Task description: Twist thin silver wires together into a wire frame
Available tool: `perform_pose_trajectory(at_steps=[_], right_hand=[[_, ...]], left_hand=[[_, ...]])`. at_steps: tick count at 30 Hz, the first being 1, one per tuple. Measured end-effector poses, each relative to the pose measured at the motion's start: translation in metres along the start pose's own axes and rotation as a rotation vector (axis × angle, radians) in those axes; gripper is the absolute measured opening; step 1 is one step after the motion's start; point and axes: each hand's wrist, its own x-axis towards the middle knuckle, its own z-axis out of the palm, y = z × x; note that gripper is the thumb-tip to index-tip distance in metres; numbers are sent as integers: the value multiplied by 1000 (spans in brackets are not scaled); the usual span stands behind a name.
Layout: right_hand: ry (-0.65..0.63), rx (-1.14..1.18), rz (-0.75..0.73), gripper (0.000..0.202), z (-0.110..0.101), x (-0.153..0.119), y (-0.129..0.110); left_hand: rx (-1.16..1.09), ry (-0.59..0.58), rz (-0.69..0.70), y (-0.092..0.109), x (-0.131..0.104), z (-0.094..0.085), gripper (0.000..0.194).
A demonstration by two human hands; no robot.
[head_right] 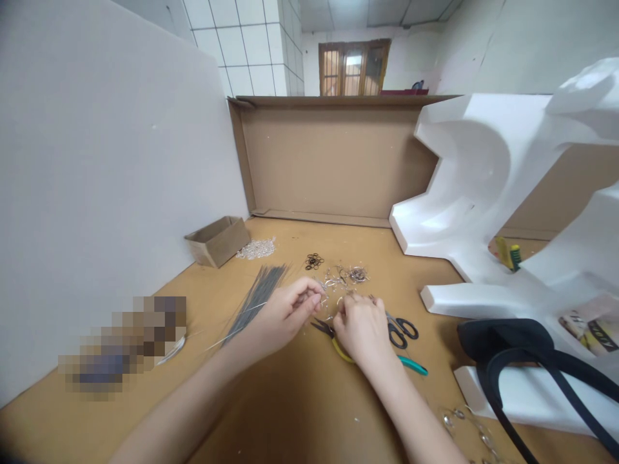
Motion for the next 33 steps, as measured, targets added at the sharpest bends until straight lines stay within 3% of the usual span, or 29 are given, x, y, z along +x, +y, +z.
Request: perform_pose_trajectory(at_steps=[5,10,16,20,24,28,33], right_hand=[[-40,354,149,4,-2,4,3],[-38,775,153,5,-1,4,4],[60,804,65,10,-7,2,2],[66,978,53,13,-14,-3,-1],[100,1093,69,16,-19,-5,-3],[170,1162,198,21,-27,-3,-3],[251,1131,156,21,-40,0,5]], left_hand=[[53,-30,6,-7,3,5,14],[59,-35,11,-18,9,13,12],[213,44,51,-21,10,21,11],[267,75,53,-17,9,26,11],[175,122,61,-15,9,29,6],[61,181,30,-18,10,27,9],[-322,243,-48,-23,16,17,13]])
